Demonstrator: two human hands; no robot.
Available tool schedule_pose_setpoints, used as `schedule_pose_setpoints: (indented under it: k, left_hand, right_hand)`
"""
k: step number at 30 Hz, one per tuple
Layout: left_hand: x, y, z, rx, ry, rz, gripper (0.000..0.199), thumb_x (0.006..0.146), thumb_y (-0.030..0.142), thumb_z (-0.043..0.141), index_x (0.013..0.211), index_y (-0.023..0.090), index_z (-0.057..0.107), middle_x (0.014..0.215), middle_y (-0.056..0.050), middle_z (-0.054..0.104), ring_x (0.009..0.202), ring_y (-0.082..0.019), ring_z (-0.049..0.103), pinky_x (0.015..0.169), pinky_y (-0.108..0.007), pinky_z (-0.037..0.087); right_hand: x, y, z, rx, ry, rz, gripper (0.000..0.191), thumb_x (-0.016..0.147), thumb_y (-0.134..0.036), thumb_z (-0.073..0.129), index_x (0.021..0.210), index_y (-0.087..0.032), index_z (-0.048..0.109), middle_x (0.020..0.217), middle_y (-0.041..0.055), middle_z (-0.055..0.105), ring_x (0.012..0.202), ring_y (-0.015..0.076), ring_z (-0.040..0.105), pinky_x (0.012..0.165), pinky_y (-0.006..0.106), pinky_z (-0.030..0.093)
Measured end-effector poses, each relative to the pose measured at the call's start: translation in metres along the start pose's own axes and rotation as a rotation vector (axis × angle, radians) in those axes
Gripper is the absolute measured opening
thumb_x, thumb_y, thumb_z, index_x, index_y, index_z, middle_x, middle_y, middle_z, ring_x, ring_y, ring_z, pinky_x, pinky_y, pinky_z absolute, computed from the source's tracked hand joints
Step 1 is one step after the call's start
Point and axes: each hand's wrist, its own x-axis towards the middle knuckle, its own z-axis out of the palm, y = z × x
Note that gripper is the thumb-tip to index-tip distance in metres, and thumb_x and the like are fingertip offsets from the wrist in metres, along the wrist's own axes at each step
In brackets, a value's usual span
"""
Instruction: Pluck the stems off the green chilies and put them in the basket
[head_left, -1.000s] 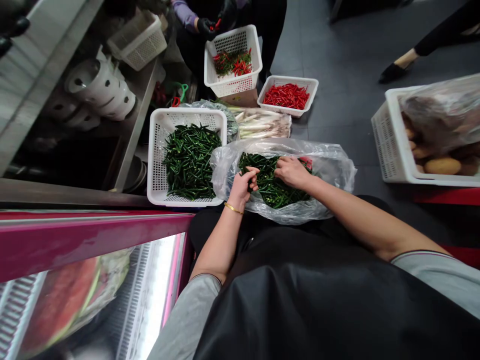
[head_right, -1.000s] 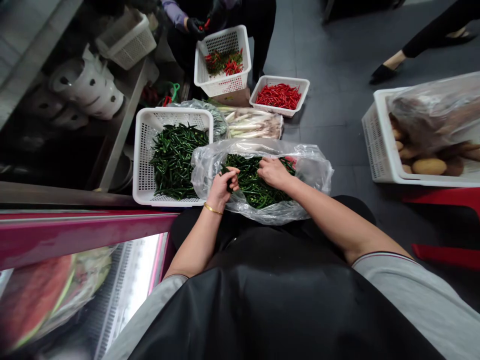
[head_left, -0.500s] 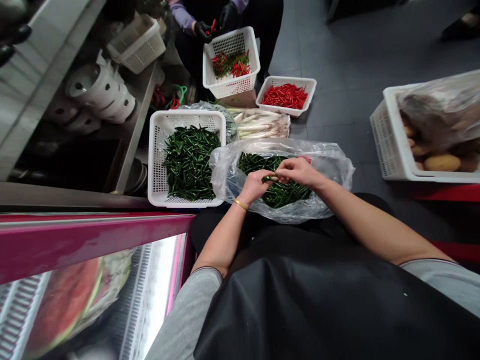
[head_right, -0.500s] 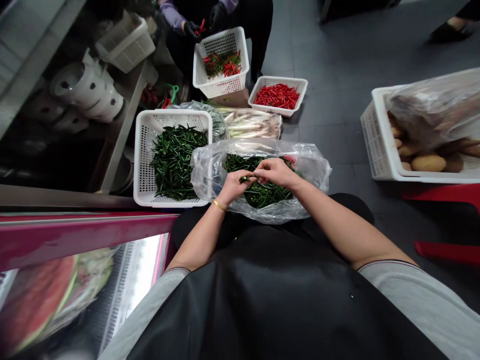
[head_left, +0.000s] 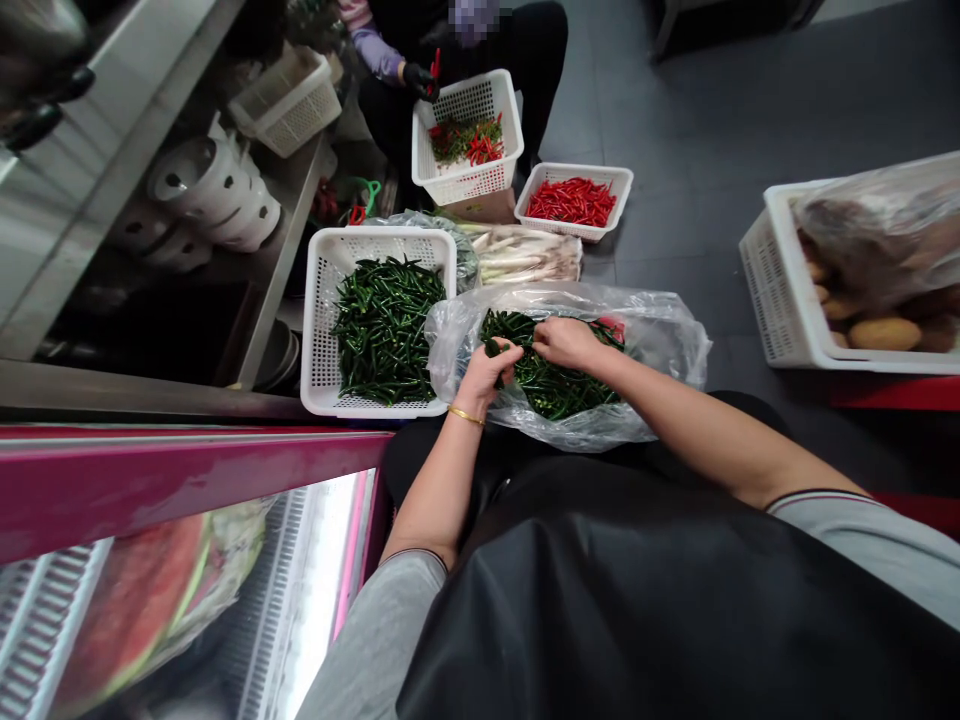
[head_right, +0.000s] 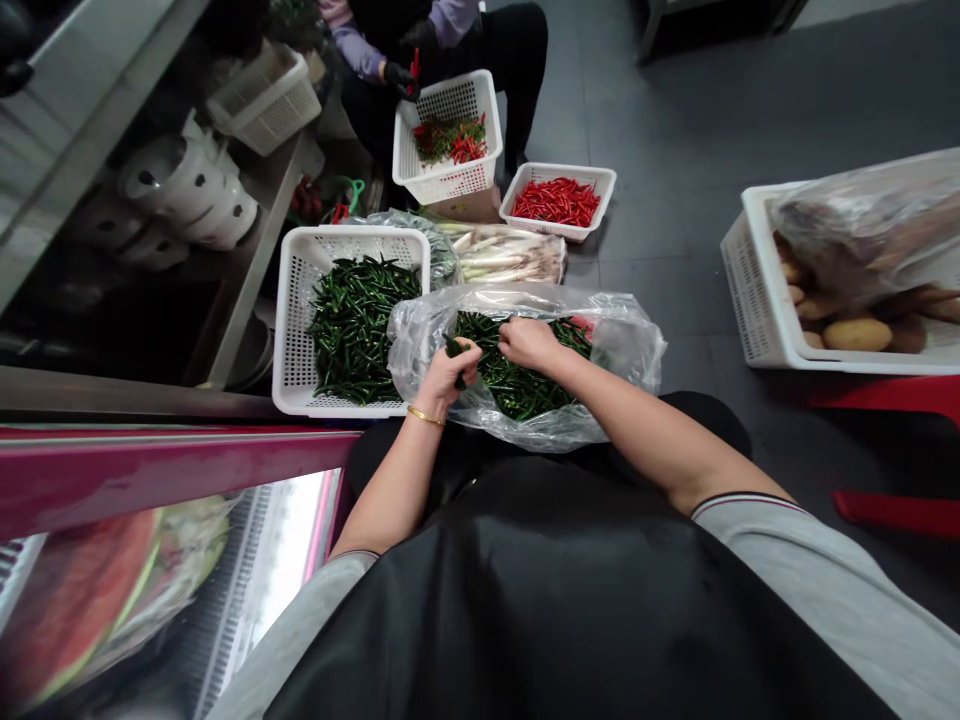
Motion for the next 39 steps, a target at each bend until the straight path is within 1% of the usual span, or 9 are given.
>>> schedule_pose_setpoints:
  k: [5, 9, 14, 19, 23, 27, 32, 36, 39]
  left_hand:
    - [0.023, -0.028, 0.018, 0.282, -0.046, 0.008, 0.027, 0.055, 0.027, 0.078, 0.070, 0.012, 0.060, 0.046, 0.008, 0.044, 0.042, -0.004, 0.034, 0.046, -0.022, 0.022]
    - [0.030, -0.043, 0.025, 0.350, -0.045, -0.097, 0.030, 0.052, 0.026, 0.077, 0.053, 0.015, 0.050, 0.043, 0.007, 0.040, 0.042, -0.005, 0.032, 0.047, -0.024, 0.021]
    - [0.020, -0.035, 0.006, 0.280, -0.025, -0.157, 0.034, 0.054, 0.036, 0.079, 0.056, 0.015, 0.053, 0.045, 0.005, 0.044, 0.044, -0.006, 0.035, 0.049, -0.024, 0.026]
    - [0.022, -0.017, -0.004, 0.268, 0.024, 0.045, 0.034, 0.059, 0.040, 0.078, 0.066, 0.013, 0.059, 0.060, 0.002, 0.054, 0.057, -0.010, 0.046, 0.061, -0.026, 0.037]
    - [0.032, -0.020, 0.006, 0.650, -0.022, 0.328, 0.025, 0.065, 0.026, 0.075, 0.086, 0.016, 0.066, 0.078, -0.002, 0.063, 0.076, -0.016, 0.056, 0.077, -0.029, 0.041]
    - [0.034, -0.033, 0.016, 0.921, -0.165, 0.388, 0.007, 0.067, 0.014, 0.068, 0.074, 0.015, 0.067, 0.078, -0.006, 0.062, 0.080, -0.019, 0.057, 0.080, -0.030, 0.042]
    - [0.022, -0.034, 0.004, 0.588, -0.162, 0.337, 0.012, 0.068, 0.023, 0.070, 0.076, 0.014, 0.068, 0.077, -0.004, 0.065, 0.075, -0.016, 0.057, 0.076, -0.028, 0.043]
    - [0.015, -0.028, -0.008, 0.131, -0.016, 0.116, 0.026, 0.062, 0.031, 0.077, 0.078, 0.013, 0.068, 0.077, -0.004, 0.067, 0.073, -0.015, 0.059, 0.077, -0.030, 0.044]
    - [0.017, -0.025, -0.009, -0.067, 0.104, -0.014, 0.031, 0.054, 0.032, 0.082, 0.073, 0.012, 0.068, 0.071, -0.004, 0.067, 0.067, -0.015, 0.059, 0.073, -0.031, 0.046]
  right_hand:
    - [-0.023, 0.013, -0.010, 0.315, 0.104, -0.030, 0.026, 0.086, -0.034, 0.047, 0.084, -0.016, 0.065, 0.076, 0.0037, 0.066, 0.068, 0.0146, 0.056, 0.062, 0.024, 0.036]
    - [-0.037, 0.022, 0.008, 0.051, 0.192, 0.035, 0.030, 0.091, -0.030, 0.039, 0.097, -0.013, 0.064, 0.095, 0.0118, 0.065, 0.079, 0.0193, 0.059, 0.066, 0.027, 0.037]
    - [-0.010, 0.041, 0.015, -0.195, 0.034, 0.014, 0.039, 0.094, -0.036, 0.035, 0.124, -0.021, 0.055, 0.117, 0.0141, 0.060, 0.086, 0.0231, 0.061, 0.065, 0.029, 0.038]
    - [0.018, 0.050, 0.002, -0.277, -0.128, -0.047, 0.035, 0.093, -0.027, 0.036, 0.105, -0.013, 0.066, 0.102, 0.0169, 0.065, 0.088, 0.0243, 0.061, 0.069, 0.030, 0.039]
    - [-0.011, 0.043, -0.001, -0.227, -0.098, -0.135, 0.037, 0.093, -0.034, 0.038, 0.091, -0.013, 0.069, 0.092, 0.0151, 0.067, 0.081, 0.0218, 0.062, 0.068, 0.029, 0.039]
    - [-0.045, 0.038, 0.009, 0.151, -0.060, -0.200, 0.041, 0.091, -0.042, 0.041, 0.079, -0.015, 0.069, 0.082, 0.0107, 0.068, 0.074, 0.0182, 0.061, 0.067, 0.027, 0.041]
    - [-0.035, 0.059, 0.018, 0.852, -0.096, -0.026, 0.057, 0.087, -0.061, 0.037, 0.097, -0.014, 0.068, 0.072, 0.0070, 0.067, 0.058, 0.0153, 0.058, 0.058, 0.028, 0.045]
    - [0.007, 0.056, 0.019, 0.464, -0.009, 0.147, 0.049, 0.076, -0.058, 0.060, 0.101, -0.017, 0.069, 0.086, 0.0093, 0.071, 0.076, 0.0215, 0.063, 0.068, 0.029, 0.047]
    - [0.031, 0.037, 0.021, 0.210, 0.114, 0.164, 0.034, 0.084, -0.043, 0.057, 0.103, -0.017, 0.068, 0.104, 0.0115, 0.070, 0.097, 0.0243, 0.062, 0.082, 0.030, 0.045]
